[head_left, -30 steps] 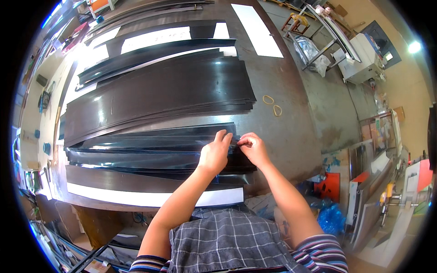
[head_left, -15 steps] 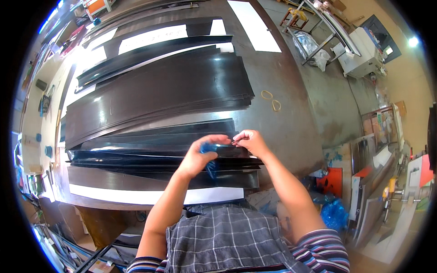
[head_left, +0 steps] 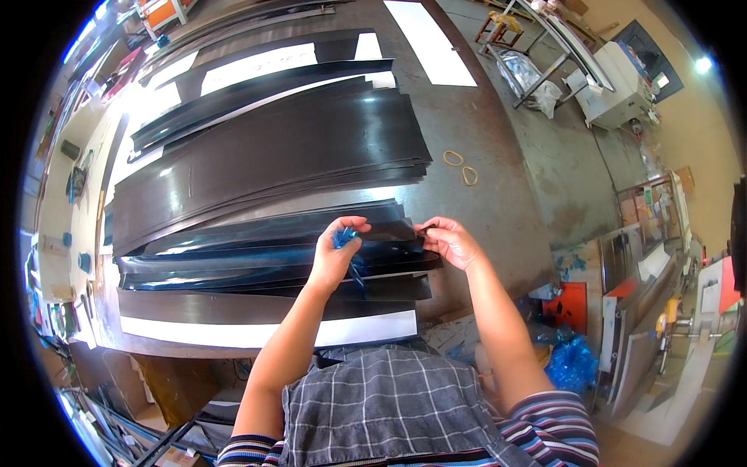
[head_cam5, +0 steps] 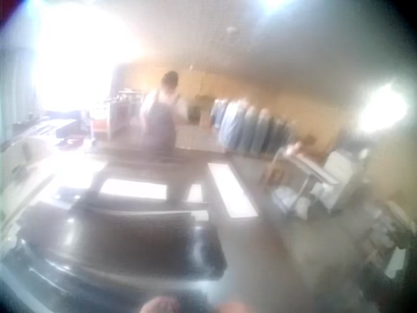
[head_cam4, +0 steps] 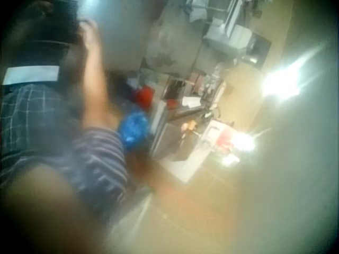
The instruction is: The person repeatedly picks up white rectangular panels and places them on a stack of dark curved panels on a workbench. The person also peels off blue protective film from the dark panels and discards it. The task continues with repeated stacking and film removal throughout the clip.
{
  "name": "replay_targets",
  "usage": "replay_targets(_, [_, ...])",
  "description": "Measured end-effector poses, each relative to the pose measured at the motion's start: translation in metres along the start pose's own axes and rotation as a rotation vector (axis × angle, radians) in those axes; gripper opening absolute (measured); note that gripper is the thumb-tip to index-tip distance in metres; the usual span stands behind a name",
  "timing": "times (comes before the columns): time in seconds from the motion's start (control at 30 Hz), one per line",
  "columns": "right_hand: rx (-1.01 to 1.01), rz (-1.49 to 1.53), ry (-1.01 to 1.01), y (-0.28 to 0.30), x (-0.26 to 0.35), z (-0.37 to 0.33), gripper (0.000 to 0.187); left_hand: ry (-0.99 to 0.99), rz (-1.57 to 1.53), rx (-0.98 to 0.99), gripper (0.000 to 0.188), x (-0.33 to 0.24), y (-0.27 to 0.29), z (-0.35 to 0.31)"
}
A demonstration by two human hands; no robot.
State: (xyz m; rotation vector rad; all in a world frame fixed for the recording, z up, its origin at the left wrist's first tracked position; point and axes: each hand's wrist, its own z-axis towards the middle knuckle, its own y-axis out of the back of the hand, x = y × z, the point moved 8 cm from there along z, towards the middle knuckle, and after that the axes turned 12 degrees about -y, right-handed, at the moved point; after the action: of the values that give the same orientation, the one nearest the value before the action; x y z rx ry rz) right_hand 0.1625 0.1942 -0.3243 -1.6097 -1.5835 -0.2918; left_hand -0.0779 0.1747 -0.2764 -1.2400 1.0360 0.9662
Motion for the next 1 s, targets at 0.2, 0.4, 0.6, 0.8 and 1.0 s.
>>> replay_targets(0.2, [-0.255, -0.599, 0.044, 0.005, -0.003, 0.009, 0.016, -0.071, 0.151, 0.057, 0.033, 0.008, -0.005, 0.003])
replay_targets(0.4, [-0.416, -0.600, 0.287, 0.004, -0.010, 0.033, 0.017, -0.270, 0.754, 0.306, 0.045, 0.009, -0.032, -0.001])
replay_targets(0.6, [-0.473, -0.777, 0.350, -0.019, 0.000, 0.019, 0.017, -0.185, 1.178, 0.482, 0.066, 0.038, -0.037, -0.003])
replay_targets(0.8, [-0.503, -0.896, 0.341, -0.026, 0.001, 0.016, 0.017, -0.153, 1.162, 0.433, 0.069, 0.029, -0.037, 0.008])
replay_targets(1.0, [-0.432, -0.732, 0.280, -0.015, -0.004, 0.024, 0.016, -0.423, 1.020, 0.344, 0.052, 0.020, -0.032, -0.009])
